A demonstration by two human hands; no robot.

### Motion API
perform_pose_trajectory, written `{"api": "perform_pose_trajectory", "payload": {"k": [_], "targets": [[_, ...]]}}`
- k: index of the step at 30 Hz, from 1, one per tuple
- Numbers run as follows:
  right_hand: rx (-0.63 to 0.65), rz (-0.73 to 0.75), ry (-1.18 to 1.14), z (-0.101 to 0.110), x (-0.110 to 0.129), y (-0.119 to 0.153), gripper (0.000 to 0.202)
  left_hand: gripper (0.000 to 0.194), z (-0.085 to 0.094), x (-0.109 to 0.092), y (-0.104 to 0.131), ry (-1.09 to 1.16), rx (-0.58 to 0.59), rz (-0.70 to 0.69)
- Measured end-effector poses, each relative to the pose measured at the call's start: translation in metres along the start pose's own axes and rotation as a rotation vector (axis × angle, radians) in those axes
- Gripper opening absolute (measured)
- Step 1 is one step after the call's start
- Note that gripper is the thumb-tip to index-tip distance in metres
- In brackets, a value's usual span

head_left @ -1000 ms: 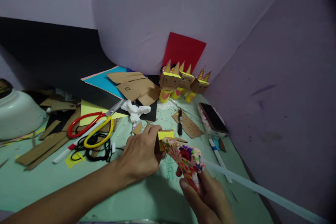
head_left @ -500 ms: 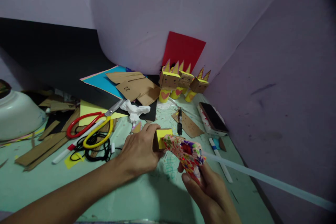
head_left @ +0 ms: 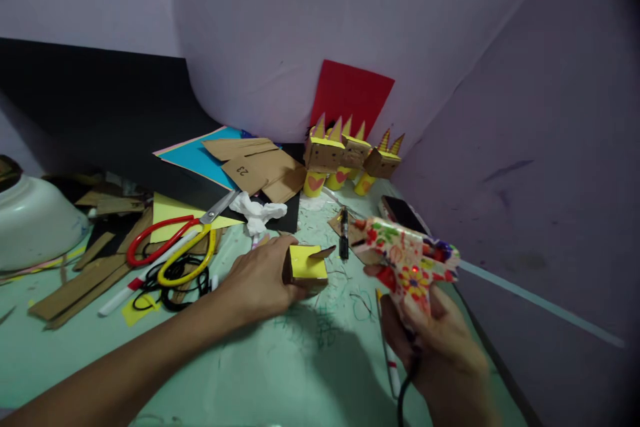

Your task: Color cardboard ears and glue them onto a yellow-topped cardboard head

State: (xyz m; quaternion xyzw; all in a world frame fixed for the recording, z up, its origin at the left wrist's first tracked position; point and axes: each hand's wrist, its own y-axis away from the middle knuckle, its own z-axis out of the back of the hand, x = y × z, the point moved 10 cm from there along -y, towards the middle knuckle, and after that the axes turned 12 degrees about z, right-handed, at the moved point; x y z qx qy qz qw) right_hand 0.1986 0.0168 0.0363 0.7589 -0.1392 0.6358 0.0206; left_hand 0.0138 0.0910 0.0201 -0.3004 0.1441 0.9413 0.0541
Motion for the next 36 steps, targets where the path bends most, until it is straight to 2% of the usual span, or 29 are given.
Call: {"api": "perform_pose_trajectory", "payload": {"k": [2,4,8,12,19,21,23,25,26,29,31,33,36], "targets": [[-0.114,-0.047,-0.005,0.017,-0.011,-0.012,0.027,0.060,0.001,-0.002,-0.001,-0.015,0.006,-0.011],[-0.174,-0.112,-0.030,0.030,-0.027,-0.024,0.028,0.060,0.001,-0.003,-0.002,-0.030,0.009,-0.016],[-0.176,-0.260,0.007,0.042,-0.061,-0.031,0.028,0.060,0.001,-0.001,-0.004,-0.038,-0.002,-0.013],[-0.106,-0.303,0.115,0.041,-0.073,-0.025,0.031,0.059,0.000,-0.002,-0.003,-0.048,-0.008,-0.037],[-0.099,-0.226,0.348,0.042,-0.063,-0.038,0.031,0.054,0.000,-0.005,0.000,-0.071,0.001,-0.051],[-0.070,-0.134,0.533,0.045,-0.047,-0.043,0.031,0.055,0.000,-0.005,0.000,-0.071,0.003,-0.048],[-0.040,0.052,0.869,0.043,-0.016,-0.046,0.029,0.056,0.001,-0.005,-0.001,-0.070,0.002,-0.044],[-0.047,0.217,1.067,0.035,0.012,-0.044,0.022,0.056,0.001,-0.006,-0.001,-0.073,0.003,-0.045],[-0.022,0.260,1.028,0.027,0.018,-0.044,0.023,0.055,0.001,-0.006,0.000,-0.075,0.002,-0.046],[0.184,0.303,0.652,-0.012,0.017,-0.047,0.045,0.052,0.001,-0.008,0.000,-0.073,0.010,-0.063],[0.318,0.346,0.533,-0.039,0.014,-0.050,0.049,0.052,0.001,-0.009,0.001,-0.066,0.010,-0.082],[0.368,0.395,0.527,-0.053,0.011,-0.054,0.034,0.054,0.001,-0.009,0.000,-0.062,0.005,-0.089],[0.335,0.381,0.529,-0.055,0.001,-0.063,0.010,0.057,-0.001,-0.006,-0.002,-0.059,0.013,-0.076]]}}
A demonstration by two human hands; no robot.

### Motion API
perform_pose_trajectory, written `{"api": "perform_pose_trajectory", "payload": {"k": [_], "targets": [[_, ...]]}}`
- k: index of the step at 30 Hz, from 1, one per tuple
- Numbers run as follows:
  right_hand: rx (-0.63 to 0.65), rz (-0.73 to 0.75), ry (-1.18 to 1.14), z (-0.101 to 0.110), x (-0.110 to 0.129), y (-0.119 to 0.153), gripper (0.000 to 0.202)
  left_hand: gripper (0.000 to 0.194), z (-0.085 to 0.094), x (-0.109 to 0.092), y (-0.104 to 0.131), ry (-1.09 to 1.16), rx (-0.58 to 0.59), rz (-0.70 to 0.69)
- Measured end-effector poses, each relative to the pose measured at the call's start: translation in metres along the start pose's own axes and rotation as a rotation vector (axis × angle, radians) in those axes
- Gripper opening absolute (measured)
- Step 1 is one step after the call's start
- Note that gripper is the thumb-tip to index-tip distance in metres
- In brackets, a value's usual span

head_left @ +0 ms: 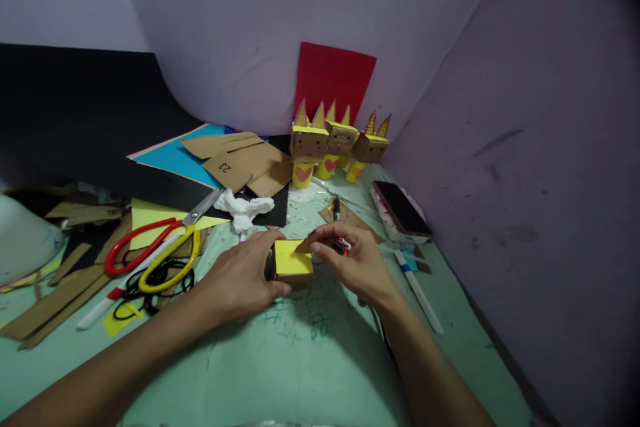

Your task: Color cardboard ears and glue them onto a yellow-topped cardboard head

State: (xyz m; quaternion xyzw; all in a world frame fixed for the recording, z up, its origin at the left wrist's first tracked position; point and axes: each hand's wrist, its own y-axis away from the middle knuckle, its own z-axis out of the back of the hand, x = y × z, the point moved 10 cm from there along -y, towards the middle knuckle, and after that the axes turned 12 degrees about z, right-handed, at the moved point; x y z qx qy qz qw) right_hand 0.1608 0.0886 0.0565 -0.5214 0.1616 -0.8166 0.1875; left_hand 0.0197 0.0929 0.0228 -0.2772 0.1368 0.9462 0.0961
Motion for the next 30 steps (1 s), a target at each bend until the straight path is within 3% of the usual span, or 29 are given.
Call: {"api": "perform_pose_trajectory", "payload": {"k": [5,14,30], "targets": [[-0.038,-0.067,-0.016,0.002,-0.014,0.001,0.009,0.060,-0.003,-0.001,-0.001,0.002,0.031,-0.013],[-0.023,0.021,-0.031,-0.001,0.000,-0.001,0.005,0.056,-0.002,0.001,-0.001,-0.036,0.033,0.009],[0.008,0.070,0.012,0.000,-0.002,-0.001,0.009,0.054,-0.003,0.001,-0.001,-0.038,0.016,-0.008]]}}
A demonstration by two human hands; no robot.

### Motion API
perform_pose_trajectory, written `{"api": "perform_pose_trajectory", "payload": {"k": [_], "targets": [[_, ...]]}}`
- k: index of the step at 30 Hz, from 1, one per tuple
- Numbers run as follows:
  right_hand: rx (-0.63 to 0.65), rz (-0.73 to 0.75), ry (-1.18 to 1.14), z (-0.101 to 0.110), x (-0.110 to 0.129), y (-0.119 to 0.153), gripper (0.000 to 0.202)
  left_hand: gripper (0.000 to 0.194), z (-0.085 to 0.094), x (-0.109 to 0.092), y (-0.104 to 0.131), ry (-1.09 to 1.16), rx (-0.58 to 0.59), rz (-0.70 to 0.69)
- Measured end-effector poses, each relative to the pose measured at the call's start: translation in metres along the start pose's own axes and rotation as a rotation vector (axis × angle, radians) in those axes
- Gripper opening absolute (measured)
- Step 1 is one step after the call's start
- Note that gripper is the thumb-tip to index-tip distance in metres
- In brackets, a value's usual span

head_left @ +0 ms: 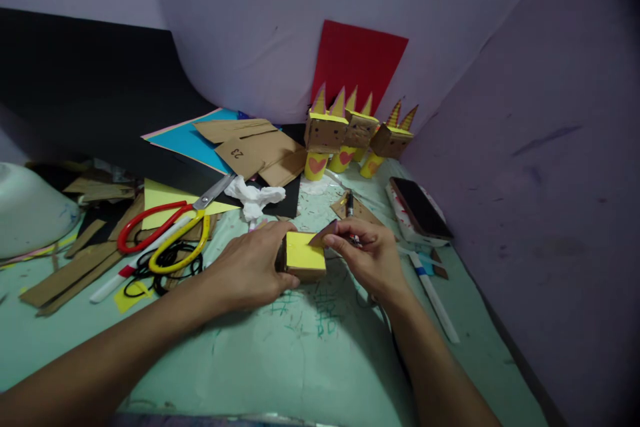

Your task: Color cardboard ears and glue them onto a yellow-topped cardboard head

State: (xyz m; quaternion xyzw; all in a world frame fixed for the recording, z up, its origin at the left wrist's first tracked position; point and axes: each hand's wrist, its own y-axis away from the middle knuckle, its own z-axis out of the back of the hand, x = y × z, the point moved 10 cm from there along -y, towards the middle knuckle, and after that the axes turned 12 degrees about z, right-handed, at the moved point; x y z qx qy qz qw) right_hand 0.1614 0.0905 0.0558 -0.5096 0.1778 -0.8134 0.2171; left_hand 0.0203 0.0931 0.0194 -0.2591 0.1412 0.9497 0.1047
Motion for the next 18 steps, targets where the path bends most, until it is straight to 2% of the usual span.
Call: {"api": "perform_pose_trajectory", "payload": {"k": [7,18], "targets": [[-0.017,0.015,0.007,0.000,0.002,-0.001,0.007,0.053,0.000,-0.002,-0.001,0.027,-0.012,-0.024],[-0.025,-0.044,-0.086,-0.003,-0.010,0.001,0.006,0.051,0.001,-0.004,-0.001,0.022,-0.015,-0.030]]}}
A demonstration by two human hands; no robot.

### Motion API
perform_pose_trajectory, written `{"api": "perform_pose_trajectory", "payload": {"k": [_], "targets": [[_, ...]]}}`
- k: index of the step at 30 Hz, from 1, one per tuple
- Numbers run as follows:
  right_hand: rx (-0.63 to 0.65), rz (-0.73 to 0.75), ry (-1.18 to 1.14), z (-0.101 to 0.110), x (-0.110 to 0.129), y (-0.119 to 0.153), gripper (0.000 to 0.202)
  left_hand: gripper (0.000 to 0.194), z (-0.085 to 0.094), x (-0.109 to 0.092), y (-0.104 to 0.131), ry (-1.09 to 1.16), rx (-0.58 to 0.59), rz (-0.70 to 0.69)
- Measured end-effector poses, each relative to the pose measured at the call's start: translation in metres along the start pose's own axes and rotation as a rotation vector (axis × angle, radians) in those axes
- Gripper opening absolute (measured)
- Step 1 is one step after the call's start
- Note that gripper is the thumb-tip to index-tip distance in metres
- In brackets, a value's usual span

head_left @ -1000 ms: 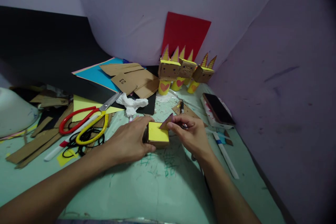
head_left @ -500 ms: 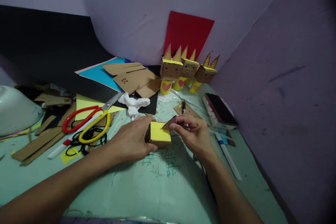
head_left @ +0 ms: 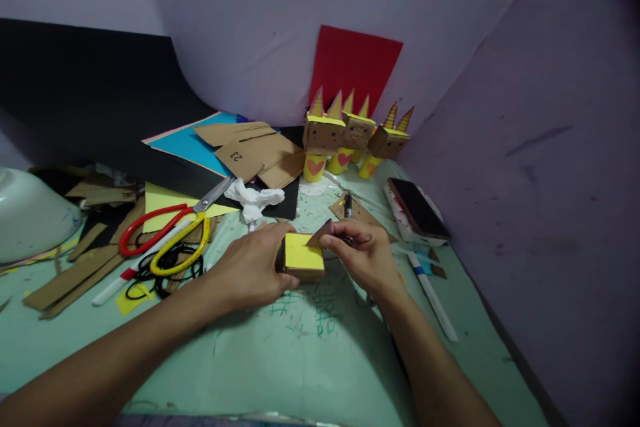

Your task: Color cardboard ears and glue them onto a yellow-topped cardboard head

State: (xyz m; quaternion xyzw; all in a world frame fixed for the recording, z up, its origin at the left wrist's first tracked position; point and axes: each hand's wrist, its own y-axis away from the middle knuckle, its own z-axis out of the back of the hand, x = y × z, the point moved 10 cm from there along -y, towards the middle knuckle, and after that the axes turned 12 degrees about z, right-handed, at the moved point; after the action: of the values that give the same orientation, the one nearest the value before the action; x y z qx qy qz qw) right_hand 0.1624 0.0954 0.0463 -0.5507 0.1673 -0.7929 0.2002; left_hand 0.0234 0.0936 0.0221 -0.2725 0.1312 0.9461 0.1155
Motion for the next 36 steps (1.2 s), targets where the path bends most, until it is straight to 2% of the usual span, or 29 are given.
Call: {"api": "perform_pose_trajectory", "payload": {"k": [8,13,16,23,29,36], "targets": [[0.010,0.006,-0.019,-0.002,0.000,0.002,0.009,0.053,0.000,0.001,0.003,-0.025,0.018,0.020],[-0.055,-0.012,-0.031,0.009,-0.002,0.005,0.015,0.081,-0.001,0.006,0.001,-0.037,0.029,0.036],[-0.057,-0.036,-0.032,0.010,-0.006,0.007,0.016,0.087,0.000,0.006,0.000,-0.038,0.032,0.029],[-0.060,-0.025,-0.005,0.007,-0.004,0.007,0.012,0.079,0.003,0.007,0.001,0.017,0.044,0.053],[-0.091,-0.033,-0.020,0.008,-0.008,0.006,0.007,0.062,0.004,0.002,0.002,0.064,0.046,0.013],[-0.098,-0.021,-0.049,0.006,-0.010,0.007,0.005,0.056,0.004,-0.001,0.002,0.055,0.042,0.003]]}}
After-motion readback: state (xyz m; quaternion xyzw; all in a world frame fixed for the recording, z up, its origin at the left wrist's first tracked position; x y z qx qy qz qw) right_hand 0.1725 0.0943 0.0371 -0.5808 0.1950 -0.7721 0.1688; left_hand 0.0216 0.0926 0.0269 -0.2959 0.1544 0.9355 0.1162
